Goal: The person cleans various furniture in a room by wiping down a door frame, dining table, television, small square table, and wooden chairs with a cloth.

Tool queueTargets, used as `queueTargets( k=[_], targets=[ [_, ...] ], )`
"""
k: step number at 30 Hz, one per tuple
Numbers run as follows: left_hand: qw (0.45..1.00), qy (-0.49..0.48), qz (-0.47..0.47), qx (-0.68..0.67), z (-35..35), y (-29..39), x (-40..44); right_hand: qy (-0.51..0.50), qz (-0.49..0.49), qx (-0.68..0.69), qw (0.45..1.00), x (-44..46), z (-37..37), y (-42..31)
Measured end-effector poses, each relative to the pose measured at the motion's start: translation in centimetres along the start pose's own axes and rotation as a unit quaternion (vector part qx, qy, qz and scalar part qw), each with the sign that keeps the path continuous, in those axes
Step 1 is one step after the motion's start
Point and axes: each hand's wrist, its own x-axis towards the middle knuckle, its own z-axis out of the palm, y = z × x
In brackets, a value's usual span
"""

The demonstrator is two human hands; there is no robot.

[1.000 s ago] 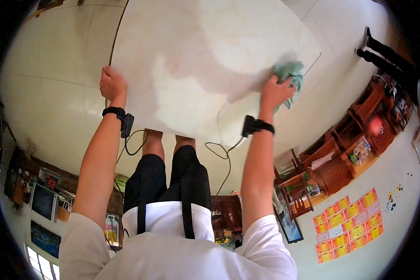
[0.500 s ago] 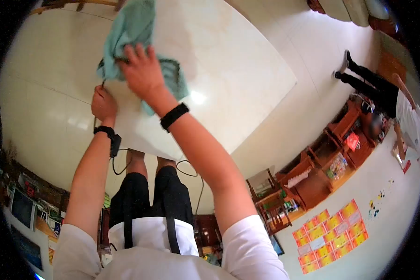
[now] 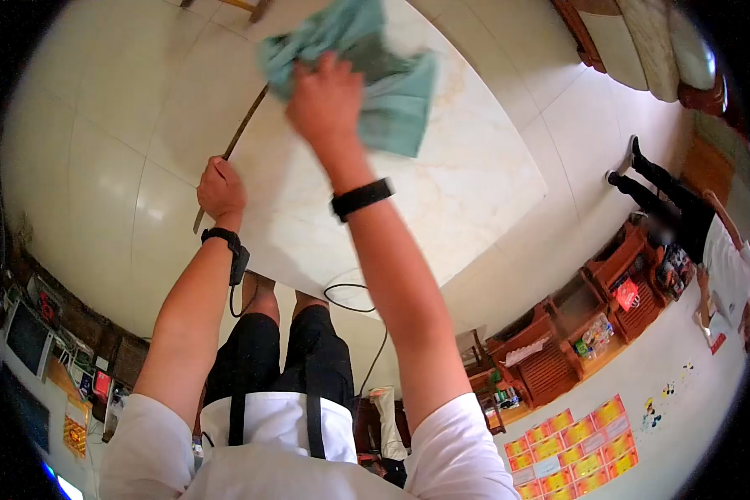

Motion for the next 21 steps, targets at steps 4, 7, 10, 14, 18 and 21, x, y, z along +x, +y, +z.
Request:
queueTargets(
  k=[4, 7, 10, 14, 18, 21],
  targets=[
    [0.999, -0.021, 0.009, 0.042, 0.7, -0.8, 0.2, -0.012, -0.090, 0.058, 0.994, -3.4, 3.0, -7.3],
    [0.999, -0.020, 0.011, 0.048, 0.6, -0.5, -0.1, -0.052, -0.157, 0.138, 0.977, -3.9, 3.1, -7.8],
    [1.000, -0.003, 0.014, 0.018, 0.1, 0.2, 0.3, -0.018, -0.077, 0.102, 0.992, -1.3, 1.9, -3.5],
    [1.000, 0.007, 0.019, -0.012, -0.3, 0.4, 0.1, 0.014, 0.074, 0.107, 0.991, 3.4, -1.4, 5.0],
    [1.000, 0.001, 0.016, -0.001, 0.2, 0.0, 0.0, 0.013, 0.172, 0.054, 0.984, 4.5, -2.9, 15.0],
    [0.998, -0.041, -0.035, 0.042, 1.1, -1.0, 0.1, -0.008, 0.299, 0.089, 0.950, 0.5, -3.1, 21.1]
  ],
)
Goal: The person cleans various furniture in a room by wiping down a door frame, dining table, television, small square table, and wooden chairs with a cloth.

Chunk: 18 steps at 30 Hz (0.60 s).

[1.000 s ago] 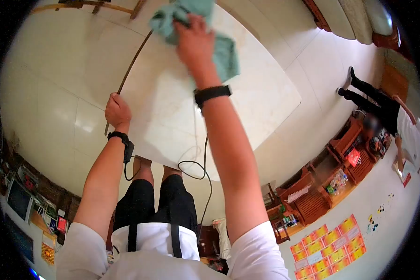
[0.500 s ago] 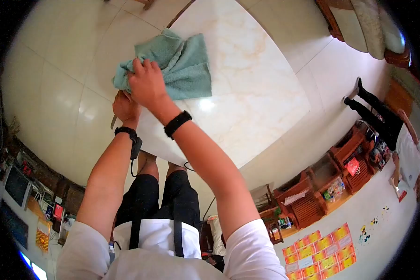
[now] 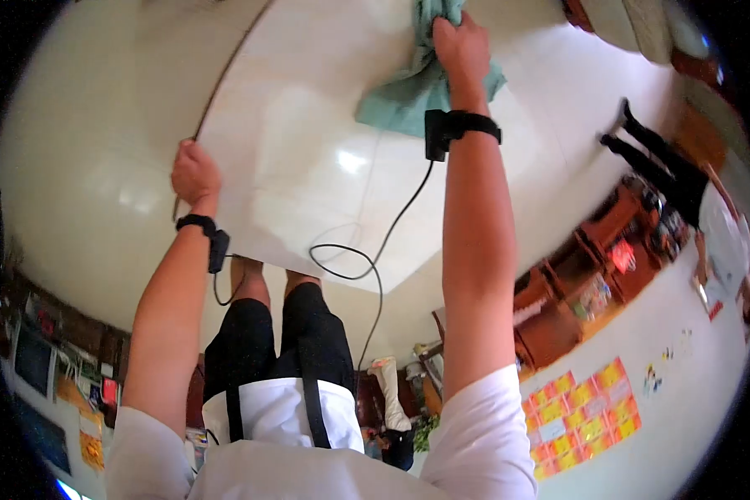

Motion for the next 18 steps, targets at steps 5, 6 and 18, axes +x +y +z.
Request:
queueTargets(
  k=[5, 6, 18],
  targets=[
    [0.999, -0.023, -0.024, -0.004, 0.4, -0.1, -0.1, 0.023, 0.135, -0.005, 0.991, -6.3, -2.9, 9.0],
    [0.999, -0.021, -0.019, -0.018, 0.1, 0.0, -0.1, -0.007, 0.148, 0.017, 0.989, -6.4, -3.8, 10.6],
    [1.000, -0.025, -0.009, -0.005, -0.4, 0.8, -0.7, -0.036, 0.398, 0.031, 0.916, -9.4, -5.4, 21.5]
  ],
)
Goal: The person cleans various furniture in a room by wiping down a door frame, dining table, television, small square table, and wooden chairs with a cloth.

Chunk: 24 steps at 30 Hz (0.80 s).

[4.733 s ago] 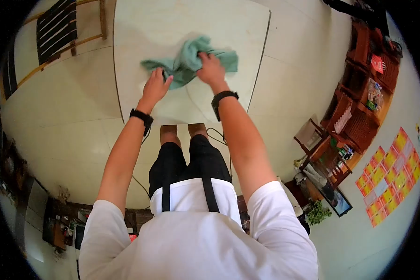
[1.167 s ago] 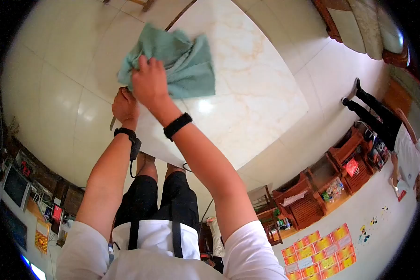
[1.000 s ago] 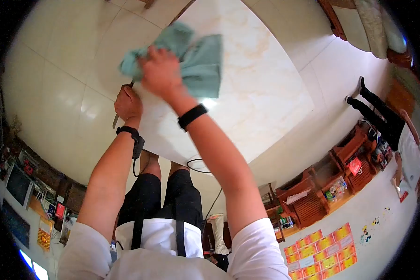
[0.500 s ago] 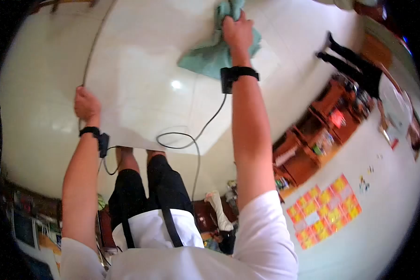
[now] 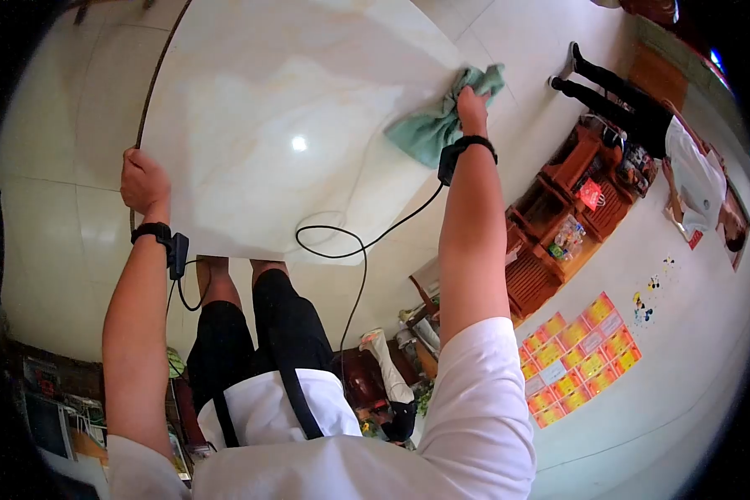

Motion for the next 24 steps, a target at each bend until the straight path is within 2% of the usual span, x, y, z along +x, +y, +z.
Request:
queueTargets(
  k=[1, 3, 5, 7, 8, 9, 10, 11, 12, 13, 14, 16, 18, 19, 21, 22, 24],
  targets=[
    [1.000, 0.002, -0.005, 0.000, 0.1, -0.1, -0.1, 0.002, -0.017, 0.039, 0.999, 2.7, 1.2, 2.7],
    [1.000, 0.011, 0.024, -0.013, 0.4, -0.4, -0.1, -0.010, 0.054, 0.017, 0.998, 1.7, 2.2, 5.4],
    [1.000, 0.012, 0.014, -0.017, -0.4, 0.4, -0.2, -0.131, 0.018, -0.048, 0.990, 4.4, 3.5, 13.6],
    [1.000, 0.008, 0.007, -0.016, -0.5, 0.7, -0.5, -0.198, 0.126, -0.116, 0.965, -0.6, 3.9, 15.3],
    [1.000, 0.007, 0.017, -0.009, -0.4, 0.6, -0.4, -0.175, 0.050, -0.121, 0.976, -2.6, 5.1, 18.3],
    [1.000, 0.007, 0.027, -0.001, -0.4, 0.3, -0.3, -0.194, 0.066, -0.127, 0.970, -6.2, 5.1, 17.7],
    [1.000, 0.005, 0.027, 0.002, -0.3, 0.1, -0.3, -0.210, 0.013, -0.196, 0.958, -8.2, 5.7, 18.6],
    [0.999, 0.015, 0.039, -0.023, -0.1, 0.0, -0.3, -0.266, -0.197, -0.347, 0.877, -7.6, 7.4, 22.6],
    [0.997, 0.024, 0.050, -0.046, 0.0, -0.3, -0.5, -0.345, -0.178, -0.316, 0.866, -9.8, 8.6, 22.7],
    [0.998, 0.017, 0.051, -0.041, -0.1, -0.5, -0.8, -0.299, -0.315, -0.395, 0.810, -11.7, 11.2, 24.9],
    [0.999, 0.011, 0.029, -0.027, -0.1, -0.3, -0.7, -0.329, -0.273, -0.413, 0.804, -15.6, 11.9, 22.2],
    [1.000, 0.010, 0.015, -0.017, 0.0, 0.5, -0.6, -0.416, -0.290, -0.392, 0.768, -21.1, 13.8, 18.8],
    [1.000, 0.007, 0.001, -0.012, -0.2, 0.3, -0.5, -0.422, -0.247, -0.312, 0.815, -26.6, 13.1, 12.7],
    [1.000, 0.011, 0.011, -0.007, 0.0, 0.4, -0.3, -0.425, -0.247, -0.301, 0.817, -27.2, 13.2, 11.4],
    [1.000, -0.012, -0.004, -0.016, -0.2, 0.2, -0.7, -0.441, -0.174, -0.231, 0.850, -28.6, 13.8, 11.1],
    [1.000, -0.016, 0.003, -0.002, -0.1, -0.2, -0.9, -0.452, -0.166, -0.224, 0.847, -28.8, 14.6, 12.4],
    [1.000, 0.003, -0.007, 0.013, 0.3, 0.0, -0.6, -0.431, -0.255, -0.154, 0.852, -28.1, 16.3, 14.6]
  ],
)
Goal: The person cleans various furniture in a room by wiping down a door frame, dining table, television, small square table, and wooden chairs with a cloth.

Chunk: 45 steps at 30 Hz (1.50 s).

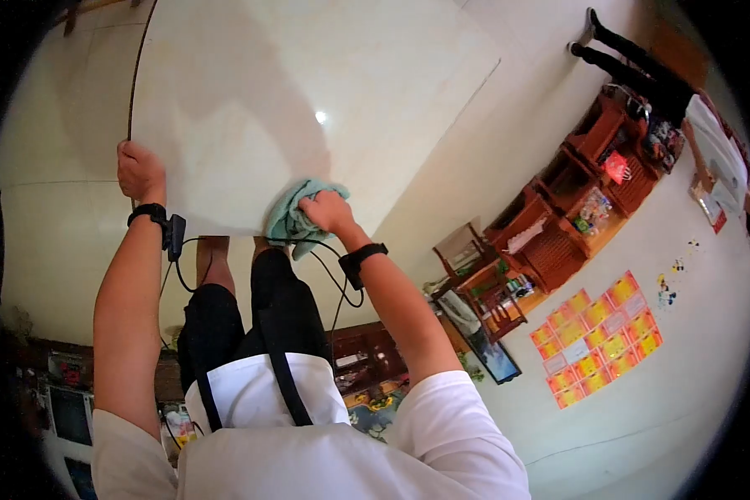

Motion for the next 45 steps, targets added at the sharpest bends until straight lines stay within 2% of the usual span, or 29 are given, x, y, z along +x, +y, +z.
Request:
queueTargets(
  k=[1, 4, 5, 8, 9, 10, 11, 12, 13, 14, 15, 16, 17, 18, 19, 20, 21, 22, 23, 24, 25, 27, 29, 33, 36, 40, 42, 43, 45],
  targets=[
    [1.000, 0.006, 0.007, 0.005, 0.1, 0.1, 0.0, 0.033, 0.090, 0.042, 0.994, -0.1, -0.4, -0.7],
    [1.000, 0.007, 0.001, 0.003, -0.3, 0.4, 0.0, 0.113, 0.078, 0.121, 0.983, 1.5, -2.8, -0.1],
    [1.000, 0.008, 0.004, -0.007, -0.3, 0.5, -0.2, 0.195, 0.058, 0.116, 0.972, 2.3, -3.9, 0.2],
    [1.000, -0.011, 0.003, 0.005, -0.3, 0.1, -0.3, 0.345, -0.011, 0.171, 0.923, 5.0, -9.7, -0.4],
    [1.000, -0.021, -0.014, 0.011, -0.2, 0.3, 0.0, 0.384, -0.076, 0.096, 0.915, 5.6, -11.7, -0.7],
    [1.000, -0.024, -0.005, 0.014, 0.0, 0.3, 0.2, 0.454, -0.127, 0.033, 0.881, 7.9, -12.8, -0.1],
    [0.999, 0.037, 0.021, 0.011, 0.4, 0.0, 0.2, 0.438, -0.124, 0.154, 0.877, 8.1, -14.0, -1.3],
    [0.995, 0.092, 0.048, 0.009, 0.7, -0.5, 0.1, 0.417, -0.106, 0.054, 0.901, 11.9, -13.8, 0.2],
    [0.995, 0.076, 0.060, 0.015, 1.3, -1.1, 0.3, 0.386, -0.082, -0.046, 0.918, 14.6, -12.4, 2.3],
    [0.994, 0.095, 0.052, 0.031, 1.6, -1.7, 0.8, 0.275, -0.030, 0.112, 0.954, 10.8, -13.1, -0.3],
    [0.991, 0.117, 0.049, 0.046, 1.7, -1.8, 1.1, 0.160, 0.021, 0.272, 0.949, 5.6, -14.9, -4.8],
    [0.991, 0.108, 0.065, 0.046, 1.1, -1.5, 0.8, 0.227, -0.016, 0.408, 0.884, 1.0, -13.9, -7.2],
    [0.992, 0.123, 0.039, -0.005, 0.0, -1.0, 0.8, 0.116, 0.026, 0.323, 0.939, 3.5, -13.2, -6.1],
    [0.989, 0.138, 0.007, -0.058, -0.8, -0.2, 0.6, 0.225, -0.025, 0.277, 0.934, 6.2, -10.4, -5.2],
    [0.988, 0.137, 0.007, -0.064, -1.9, 1.3, -0.2, 0.224, -0.023, 0.271, 0.936, 6.3, -10.0, -5.3],
    [0.960, 0.071, 0.075, -0.261, -3.9, 3.5, -1.8, 0.215, -0.021, 0.266, 0.939, 5.7, -9.2, -5.5],
    [0.885, -0.001, 0.143, -0.442, -5.9, 7.4, -3.2, 0.211, -0.020, 0.269, 0.940, 5.0, -10.5, -5.6],
    [0.837, -0.158, 0.188, -0.489, -8.8, 10.6, -4.5, 0.164, -0.005, 0.256, 0.953, 3.9, -11.7, -6.0],
    [0.759, -0.285, 0.241, -0.533, -12.0, 13.5, -6.8, 0.118, 0.009, 0.241, 0.963, 3.1, -12.4, -6.1],
    [0.709, -0.352, 0.329, -0.515, -14.6, 15.6, -9.0, 0.121, 0.008, 0.239, 0.963, 2.8, -12.5, -6.1],
    [0.592, -0.469, 0.396, -0.522, -16.0, 16.6, -9.2, 0.118, 0.016, 0.243, 0.963, 2.7, -12.1, -6.3],
    [0.498, -0.579, 0.510, -0.396, -19.8, 16.7, -9.0, 0.099, 0.023, 0.249, 0.963, 1.9, -10.5, -6.8],
    [0.425, -0.630, 0.547, -0.350, -21.2, 16.8, -9.8, 0.112, 0.019, 0.236, 0.965, 2.3, -10.4, -6.6],
    [0.373, -0.661, 0.553, -0.342, -21.7, 16.2, -12.0, 0.092, 0.040, 0.236, 0.967, 2.0, -10.7, -7.0],
    [0.364, -0.666, 0.555, -0.341, -21.7, 15.7, -12.5, 0.158, 0.005, 0.228, 0.961, 3.0, -9.7, -6.5],
    [0.358, -0.662, 0.559, -0.346, -22.7, 15.7, -12.8, 0.122, 0.011, 0.260, 0.958, 1.9, -9.9, -6.9],
    [0.362, -0.656, 0.559, -0.356, -23.4, 15.7, -13.0, 0.168, -0.006, 0.248, 0.954, 2.8, -8.0, -5.7],
    [0.362, -0.655, 0.560, -0.356, -23.9, 15.9, -12.9, 0.132, -0.013, 0.270, 0.954, 2.1, -8.0, -5.1],
    [0.368, -0.641, 0.567, -0.364, -24.3, 15.5, -12.8, 0.108, -0.015, 0.189, 0.976, 1.3, -7.6, -1.2]
  ],
)
